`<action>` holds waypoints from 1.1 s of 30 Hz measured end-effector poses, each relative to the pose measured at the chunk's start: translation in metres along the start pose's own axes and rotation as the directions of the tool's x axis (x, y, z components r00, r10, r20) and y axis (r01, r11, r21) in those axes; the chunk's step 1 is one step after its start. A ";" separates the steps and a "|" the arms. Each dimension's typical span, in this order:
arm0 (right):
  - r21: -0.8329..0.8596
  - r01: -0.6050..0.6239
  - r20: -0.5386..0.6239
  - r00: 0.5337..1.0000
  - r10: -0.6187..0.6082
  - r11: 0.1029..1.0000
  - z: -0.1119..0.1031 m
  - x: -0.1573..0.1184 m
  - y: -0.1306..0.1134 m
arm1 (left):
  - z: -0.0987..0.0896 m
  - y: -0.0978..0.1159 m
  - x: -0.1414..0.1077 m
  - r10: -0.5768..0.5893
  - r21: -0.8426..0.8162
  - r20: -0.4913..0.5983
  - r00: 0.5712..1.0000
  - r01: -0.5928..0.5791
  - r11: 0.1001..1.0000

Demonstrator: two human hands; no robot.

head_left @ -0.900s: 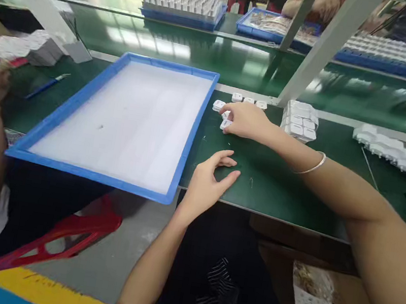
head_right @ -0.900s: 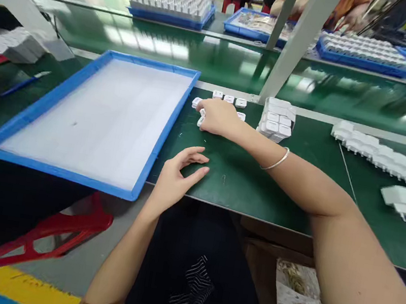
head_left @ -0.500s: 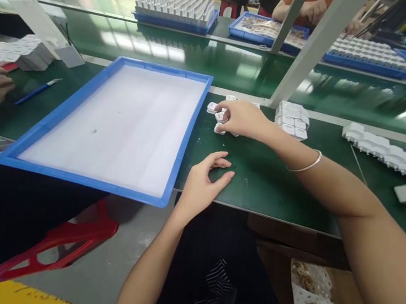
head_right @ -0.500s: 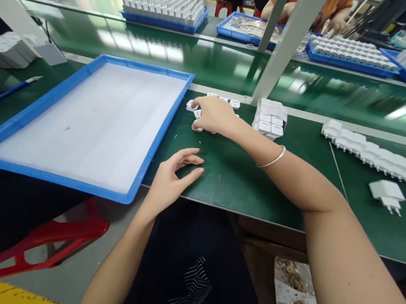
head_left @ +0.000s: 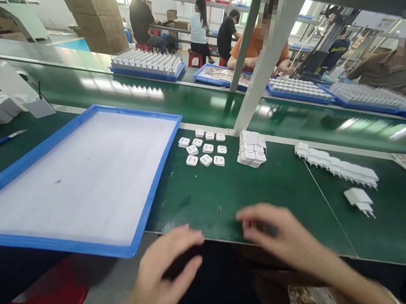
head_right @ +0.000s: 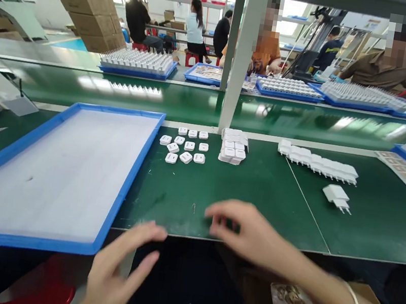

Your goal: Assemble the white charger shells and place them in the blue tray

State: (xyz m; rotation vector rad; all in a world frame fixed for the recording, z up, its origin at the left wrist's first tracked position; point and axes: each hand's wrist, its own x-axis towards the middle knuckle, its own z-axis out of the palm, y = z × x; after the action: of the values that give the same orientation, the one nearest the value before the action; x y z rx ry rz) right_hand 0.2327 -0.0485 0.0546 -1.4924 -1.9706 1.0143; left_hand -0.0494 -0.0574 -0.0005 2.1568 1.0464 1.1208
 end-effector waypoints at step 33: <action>-0.360 -0.279 -0.074 0.960 0.271 0.890 0.236 -0.029 0.120 | 0.125 -0.108 -0.100 -0.784 0.781 0.021 0.621 0.479 0.400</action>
State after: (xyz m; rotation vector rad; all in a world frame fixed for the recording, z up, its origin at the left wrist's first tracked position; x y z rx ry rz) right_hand 0.1408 -0.1246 -0.1838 -2.0247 -2.0539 0.7541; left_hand -0.0256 -0.0841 -0.1902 1.9457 2.1182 -0.1901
